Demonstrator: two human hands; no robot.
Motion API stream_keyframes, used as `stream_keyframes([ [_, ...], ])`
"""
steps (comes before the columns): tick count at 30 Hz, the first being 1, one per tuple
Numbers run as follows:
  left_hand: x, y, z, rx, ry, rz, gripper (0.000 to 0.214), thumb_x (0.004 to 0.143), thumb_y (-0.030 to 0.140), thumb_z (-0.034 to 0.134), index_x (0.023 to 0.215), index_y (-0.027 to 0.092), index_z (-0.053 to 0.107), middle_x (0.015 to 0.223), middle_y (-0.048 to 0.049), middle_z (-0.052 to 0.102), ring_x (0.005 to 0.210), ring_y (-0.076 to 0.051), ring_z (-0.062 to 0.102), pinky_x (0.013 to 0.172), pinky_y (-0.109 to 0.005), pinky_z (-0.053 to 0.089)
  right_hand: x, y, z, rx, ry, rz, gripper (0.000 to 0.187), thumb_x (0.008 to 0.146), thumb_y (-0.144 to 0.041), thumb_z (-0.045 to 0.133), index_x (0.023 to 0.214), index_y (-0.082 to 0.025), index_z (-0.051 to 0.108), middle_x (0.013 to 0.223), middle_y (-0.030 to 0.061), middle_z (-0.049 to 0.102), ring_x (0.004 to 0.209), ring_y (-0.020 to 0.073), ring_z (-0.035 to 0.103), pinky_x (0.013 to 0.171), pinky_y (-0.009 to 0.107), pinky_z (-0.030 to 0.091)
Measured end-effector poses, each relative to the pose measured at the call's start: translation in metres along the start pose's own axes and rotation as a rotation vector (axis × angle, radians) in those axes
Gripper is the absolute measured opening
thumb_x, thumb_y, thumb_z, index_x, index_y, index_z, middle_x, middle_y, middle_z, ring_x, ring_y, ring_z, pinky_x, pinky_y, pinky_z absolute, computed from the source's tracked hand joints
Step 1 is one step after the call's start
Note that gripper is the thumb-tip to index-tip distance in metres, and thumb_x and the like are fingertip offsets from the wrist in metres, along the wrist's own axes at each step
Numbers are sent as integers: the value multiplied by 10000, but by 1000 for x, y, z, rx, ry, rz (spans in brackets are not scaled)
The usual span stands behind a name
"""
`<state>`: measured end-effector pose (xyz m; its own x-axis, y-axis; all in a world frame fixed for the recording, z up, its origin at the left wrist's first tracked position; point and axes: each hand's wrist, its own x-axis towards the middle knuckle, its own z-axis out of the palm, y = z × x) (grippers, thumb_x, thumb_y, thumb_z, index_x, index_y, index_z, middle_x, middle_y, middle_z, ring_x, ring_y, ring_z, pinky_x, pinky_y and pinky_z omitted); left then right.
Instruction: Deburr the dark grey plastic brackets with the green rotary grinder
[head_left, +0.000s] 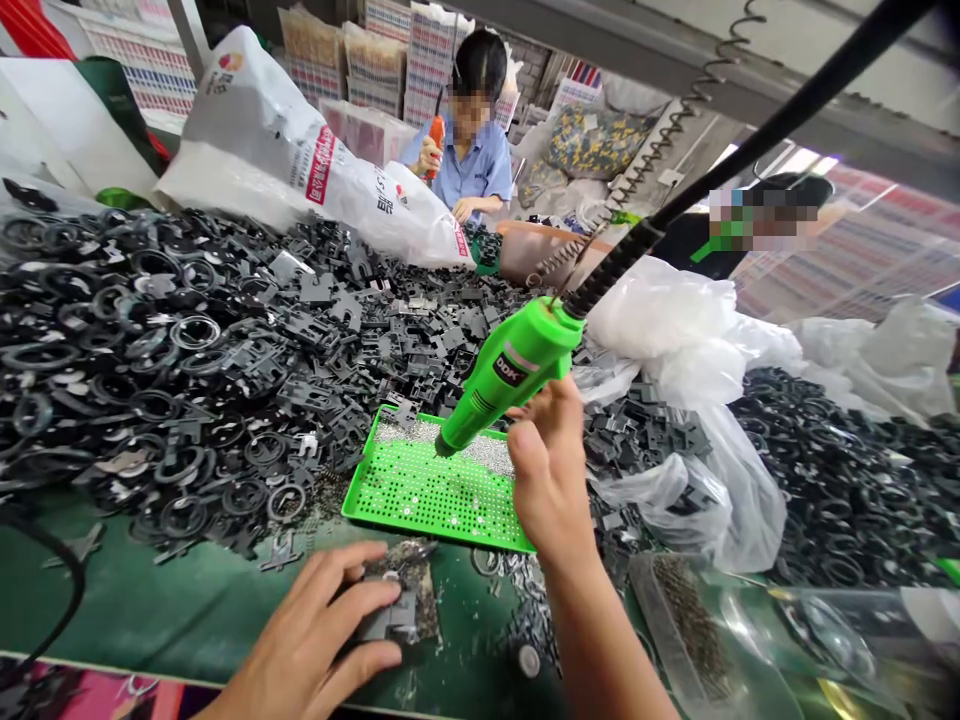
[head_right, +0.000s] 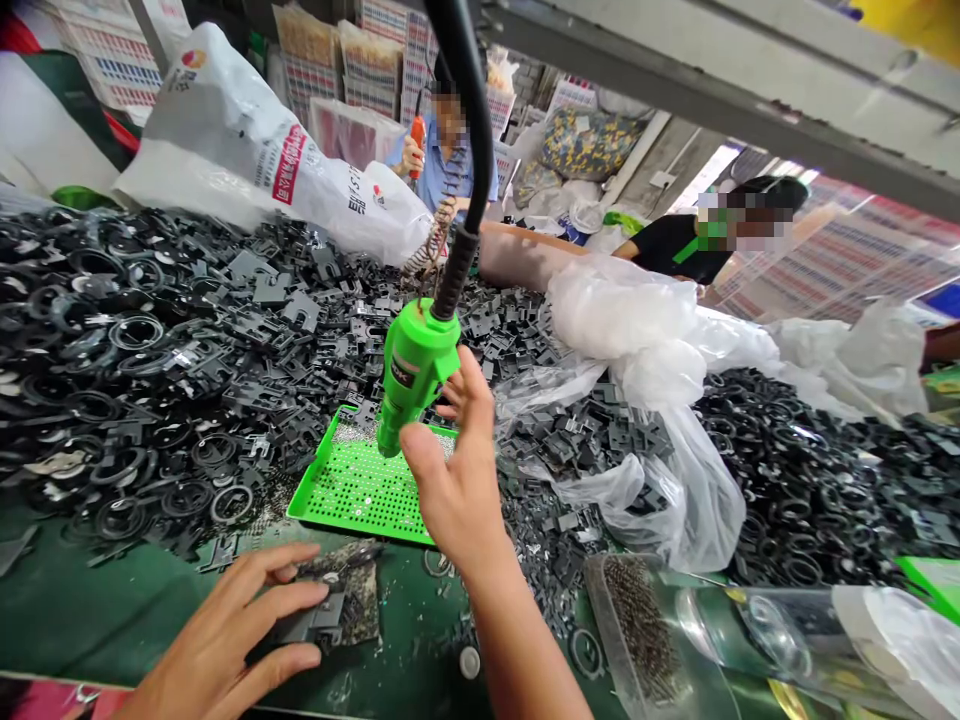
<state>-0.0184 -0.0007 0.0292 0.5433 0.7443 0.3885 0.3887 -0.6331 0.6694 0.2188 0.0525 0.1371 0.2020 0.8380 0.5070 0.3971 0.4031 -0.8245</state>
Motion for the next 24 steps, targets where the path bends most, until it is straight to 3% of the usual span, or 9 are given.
stream_keyframes([
  [2,2,-3,1,7,-97,78,221,961,351,509,1154,286,595,1180,-53,596,1042,-199,549,904,-323,504,13,-2,9,79,-91,47,397,898,-428,551,1261,-290,467,1142,44,600,1011,215,573,892,407,453],
  [5,15,-7,-5,14,-277,172,241,955,227,523,1189,263,569,1168,-45,609,1074,-192,529,944,-322,492,15,-4,14,116,-73,117,323,846,-440,628,1118,-276,567,1004,18,636,898,200,590,829,386,471],
  [9,41,-4,-18,87,-520,254,418,818,73,665,1179,258,563,1158,-19,612,1068,-199,537,907,-307,515,2,-6,5,125,-44,169,393,773,-475,685,1096,-256,641,1030,37,643,912,211,594,834,387,473],
  [13,55,1,-21,162,-640,305,362,758,72,720,1043,259,599,1061,-6,616,953,-216,581,800,-333,550,-11,-2,-9,258,-32,204,336,812,-473,649,1090,-284,652,922,9,652,788,166,604,721,327,486],
  [15,49,-1,-16,167,-609,286,361,756,87,727,1048,255,596,1053,-20,605,918,-215,591,779,-333,555,-16,2,-12,366,-54,230,334,827,-466,635,1115,-295,630,943,12,655,766,159,614,681,314,488],
  [17,35,-6,-6,158,-486,260,357,802,127,692,1122,242,583,1052,-45,597,905,-207,595,783,-320,555,-21,7,-11,451,-23,237,354,823,-470,636,1123,-284,612,866,5,655,700,149,604,621,293,474],
  [21,-1,-13,21,130,-136,131,272,974,273,468,1221,215,565,1083,-90,565,968,-190,596,840,-273,537,-29,21,4,521,179,181,493,749,-646,615,1045,-252,605,602,-53,547,489,112,465,480,248,382],
  [24,-15,-12,33,106,-37,15,308,1006,319,385,1245,234,560,1090,-89,540,998,-171,599,847,-232,531,-31,34,16,515,258,128,619,670,-778,574,981,-243,599,551,-58,520,445,121,435,458,258,369],
])
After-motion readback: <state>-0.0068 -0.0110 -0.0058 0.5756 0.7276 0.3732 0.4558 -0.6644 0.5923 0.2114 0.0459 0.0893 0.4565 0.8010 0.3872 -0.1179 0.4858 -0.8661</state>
